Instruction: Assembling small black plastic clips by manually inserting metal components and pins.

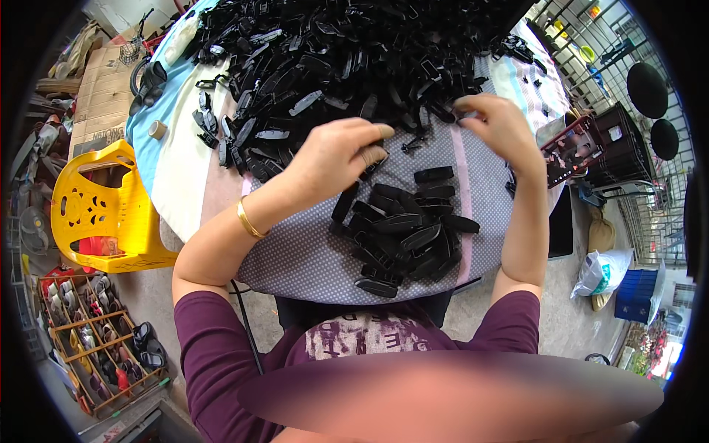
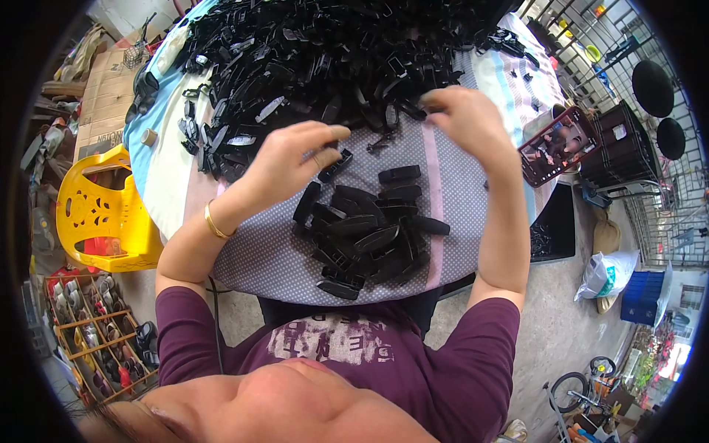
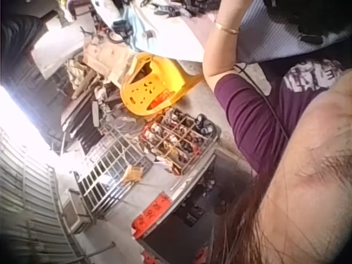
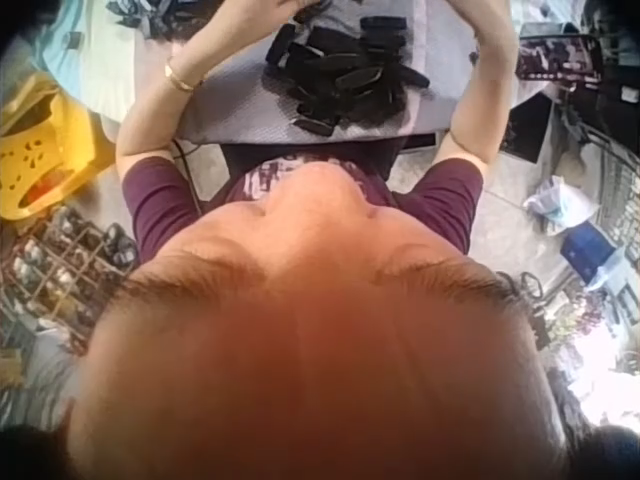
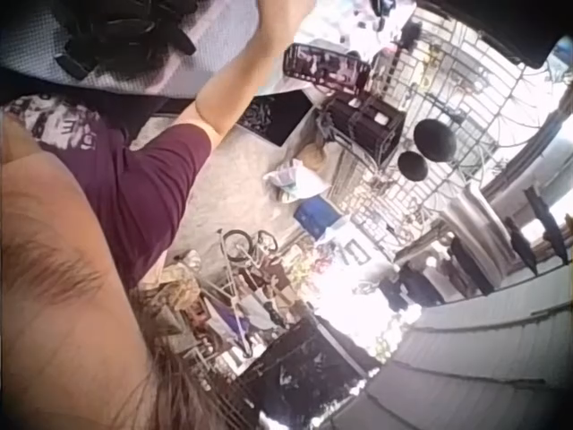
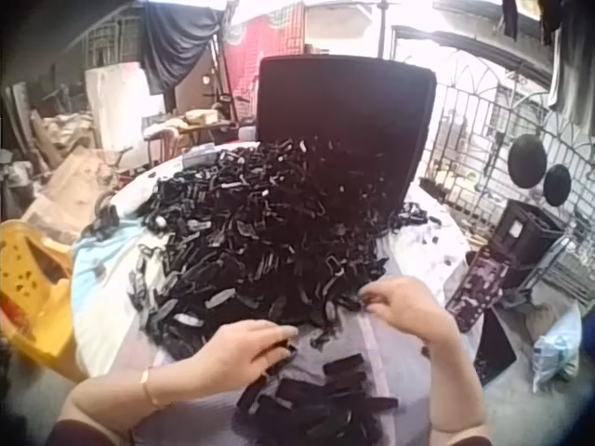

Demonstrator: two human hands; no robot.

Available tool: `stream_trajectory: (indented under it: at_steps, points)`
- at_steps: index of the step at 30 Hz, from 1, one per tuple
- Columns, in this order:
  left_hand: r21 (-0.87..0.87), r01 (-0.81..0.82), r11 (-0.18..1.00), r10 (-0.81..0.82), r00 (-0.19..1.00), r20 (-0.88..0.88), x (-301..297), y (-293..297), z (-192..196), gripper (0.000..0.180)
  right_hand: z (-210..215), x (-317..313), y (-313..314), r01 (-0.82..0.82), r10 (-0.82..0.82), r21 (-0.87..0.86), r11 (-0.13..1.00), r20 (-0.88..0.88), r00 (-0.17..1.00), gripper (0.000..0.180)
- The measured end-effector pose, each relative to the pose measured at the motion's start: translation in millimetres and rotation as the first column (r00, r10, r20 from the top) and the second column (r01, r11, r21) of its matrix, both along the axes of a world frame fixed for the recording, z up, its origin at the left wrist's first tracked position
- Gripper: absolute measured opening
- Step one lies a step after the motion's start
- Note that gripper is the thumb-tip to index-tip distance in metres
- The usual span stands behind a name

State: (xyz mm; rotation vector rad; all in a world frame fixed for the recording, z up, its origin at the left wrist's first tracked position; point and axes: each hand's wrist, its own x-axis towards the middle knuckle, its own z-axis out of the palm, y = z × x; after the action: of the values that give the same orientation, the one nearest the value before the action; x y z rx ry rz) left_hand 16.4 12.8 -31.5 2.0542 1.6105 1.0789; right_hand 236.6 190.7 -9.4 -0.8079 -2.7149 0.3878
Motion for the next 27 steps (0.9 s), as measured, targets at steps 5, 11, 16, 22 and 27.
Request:
stream_trajectory:
  at_steps: [5, 11, 16, 22, 27]
  points:
    - [-0.128, 0.166, 0.978, -0.181, 0.976, -0.119, 26.0, -10.9, -1.6, 0.050, -16.8, 11.8, 28.8, 0.170, -0.208, 0.183, 0.968, 0.212, 0.955, 0.033]
    - [-0.270, 0.265, 0.926, -0.282, 0.959, -0.026, 19.7, -5.9, 9.5, 0.040, -20.0, 6.4, 29.8, 0.200, -0.215, 0.091, 0.976, 0.212, 0.953, 0.026]
    - [0.059, 0.070, 0.996, -0.053, 0.966, -0.253, 18.0, 34.9, 5.7, 0.025, -12.6, 5.6, 28.5, 0.197, -0.194, 0.004, 0.980, 0.193, 0.962, 0.021]
    - [0.135, 0.004, 0.991, 0.055, 0.904, -0.423, 49.4, 87.2, -13.3, 0.030, -17.0, 3.9, 26.8, 0.095, -0.084, -0.088, 0.992, 0.127, 0.988, 0.022]
    - [0.274, -0.024, 0.961, 0.071, 0.984, -0.162, 59.1, 96.8, -15.0, 0.036, 2.8, 6.1, 15.2, 0.073, -0.078, -0.211, 0.975, -0.018, 0.997, 0.022]
